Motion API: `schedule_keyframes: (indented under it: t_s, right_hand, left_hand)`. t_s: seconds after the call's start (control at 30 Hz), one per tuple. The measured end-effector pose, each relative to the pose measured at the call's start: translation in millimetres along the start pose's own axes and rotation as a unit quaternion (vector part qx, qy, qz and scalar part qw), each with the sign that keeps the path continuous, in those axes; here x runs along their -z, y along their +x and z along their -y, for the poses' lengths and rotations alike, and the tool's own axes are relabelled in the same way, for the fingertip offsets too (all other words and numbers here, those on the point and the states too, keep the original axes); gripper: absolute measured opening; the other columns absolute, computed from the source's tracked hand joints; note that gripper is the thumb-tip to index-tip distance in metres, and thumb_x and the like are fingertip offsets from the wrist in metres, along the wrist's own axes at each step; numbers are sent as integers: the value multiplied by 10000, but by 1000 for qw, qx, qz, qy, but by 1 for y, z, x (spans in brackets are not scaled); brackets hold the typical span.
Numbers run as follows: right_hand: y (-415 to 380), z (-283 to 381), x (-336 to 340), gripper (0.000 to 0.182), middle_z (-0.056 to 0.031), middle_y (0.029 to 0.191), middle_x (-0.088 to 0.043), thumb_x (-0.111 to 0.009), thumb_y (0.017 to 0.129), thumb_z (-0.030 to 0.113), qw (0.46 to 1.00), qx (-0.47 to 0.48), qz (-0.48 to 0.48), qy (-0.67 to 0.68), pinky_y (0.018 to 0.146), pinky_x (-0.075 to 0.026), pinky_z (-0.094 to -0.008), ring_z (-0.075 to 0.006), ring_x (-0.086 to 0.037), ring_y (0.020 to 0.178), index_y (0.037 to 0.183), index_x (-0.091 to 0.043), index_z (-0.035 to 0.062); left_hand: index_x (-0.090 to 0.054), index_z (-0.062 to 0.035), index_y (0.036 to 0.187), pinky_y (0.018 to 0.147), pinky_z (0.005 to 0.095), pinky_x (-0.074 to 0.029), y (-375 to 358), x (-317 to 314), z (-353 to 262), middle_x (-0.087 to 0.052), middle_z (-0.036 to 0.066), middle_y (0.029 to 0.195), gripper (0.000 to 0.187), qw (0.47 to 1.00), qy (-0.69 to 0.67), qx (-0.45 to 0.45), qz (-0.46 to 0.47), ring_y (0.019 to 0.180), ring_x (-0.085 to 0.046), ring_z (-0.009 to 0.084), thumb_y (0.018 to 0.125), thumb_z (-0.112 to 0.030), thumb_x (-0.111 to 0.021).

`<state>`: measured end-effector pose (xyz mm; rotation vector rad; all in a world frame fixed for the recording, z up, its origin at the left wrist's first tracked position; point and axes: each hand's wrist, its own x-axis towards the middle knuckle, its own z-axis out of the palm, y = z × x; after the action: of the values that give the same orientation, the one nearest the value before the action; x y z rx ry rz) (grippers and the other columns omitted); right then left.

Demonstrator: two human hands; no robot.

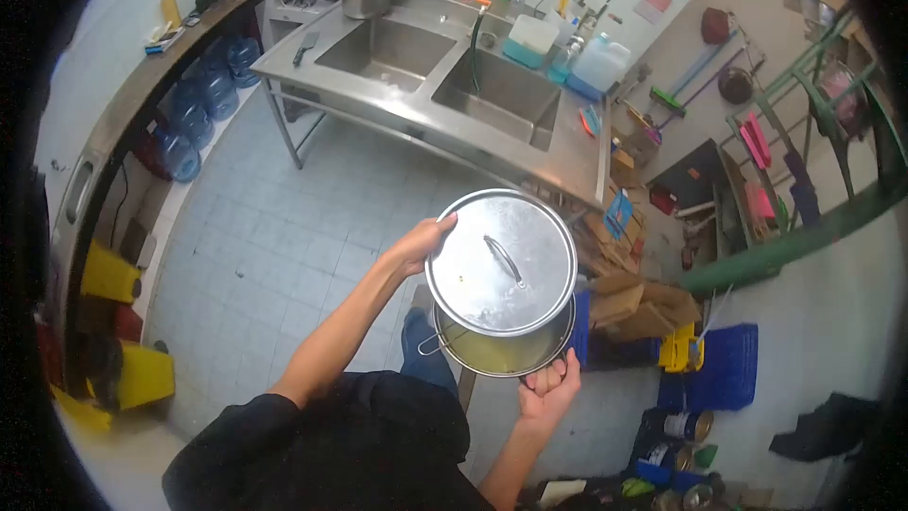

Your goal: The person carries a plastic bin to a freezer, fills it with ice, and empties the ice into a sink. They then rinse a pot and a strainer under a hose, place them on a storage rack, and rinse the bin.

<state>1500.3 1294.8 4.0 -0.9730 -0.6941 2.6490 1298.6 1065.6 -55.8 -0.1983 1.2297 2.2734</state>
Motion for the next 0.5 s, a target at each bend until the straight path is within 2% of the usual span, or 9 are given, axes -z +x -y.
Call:
schedule_keyframes:
  t_s: [0.03,0.07,0.2,0.23,0.3,0.33,0.4,0.5]
  right_hand:
    - [28,4,-21,375,81,410,-230,-566,889,303,1000,10,29,-6,337,-220,-258,-82,-173,313,588,-376,185]
    - [56,7,-43,375,81,410,-230,-566,889,303,1000,9,27,-5,337,-220,-258,-82,-173,313,588,-376,185]
    - [164,5,-147,383,79,412,-244,-580,881,302,997,44,-27,-61,341,-227,-251,-81,-180,311,581,-368,190]
    - [190,4,-170,383,78,412,-249,-585,877,301,994,43,-58,-87,342,-231,-249,-80,-180,309,580,-371,192]
    - [231,8,-206,367,78,405,-248,-590,874,303,998,29,-8,-49,344,-235,-249,-79,-175,305,586,-393,190]
    - [245,9,-227,361,77,399,-236,-592,873,305,998,40,-27,-49,345,-236,-250,-80,-179,306,590,-399,191]
    - [282,7,-267,376,79,401,-211,-595,872,304,996,52,-43,-49,347,-233,-253,-81,-178,308,595,-369,188]
    - [330,-4,-311,357,72,421,-205,-599,877,312,992,95,-57,-55,360,-215,-265,-88,-169,323,634,-380,170]
  left_hand:
    - [-511,108,1173,758,350,-534,35,0,-14,-625,179,1051,459,1000,-9,-6,3,882,-635,211,988,-304,-427]
    - [-463,99,1239,879,348,-506,66,1,-28,-586,188,1144,462,1000,-3,9,13,1018,-601,232,995,-288,-399]
    - [-418,89,1286,972,388,-458,193,10,-88,-530,197,1253,480,999,-31,8,8,1109,-564,268,999,-294,-376]
    - [-418,89,1286,972,388,-458,225,13,-111,-530,197,1253,480,999,-30,22,9,1109,-564,268,999,-294,-376]
    - [-416,83,1292,984,380,-444,279,14,-136,-516,193,1277,483,997,-41,58,-6,1136,-548,249,1001,-299,-371]
    - [-416,83,1292,984,380,-444,302,14,-142,-516,193,1277,483,997,-44,68,1,1136,-548,249,1001,-299,-371]
    - [-468,86,1249,934,347,-451,352,22,-168,-570,178,1211,493,999,-12,-13,-38,1072,-576,230,1002,-330,-372]
    - [-486,89,1233,927,347,-444,364,41,-208,-605,154,1166,549,997,34,-6,-71,1056,-584,227,993,-393,-381]
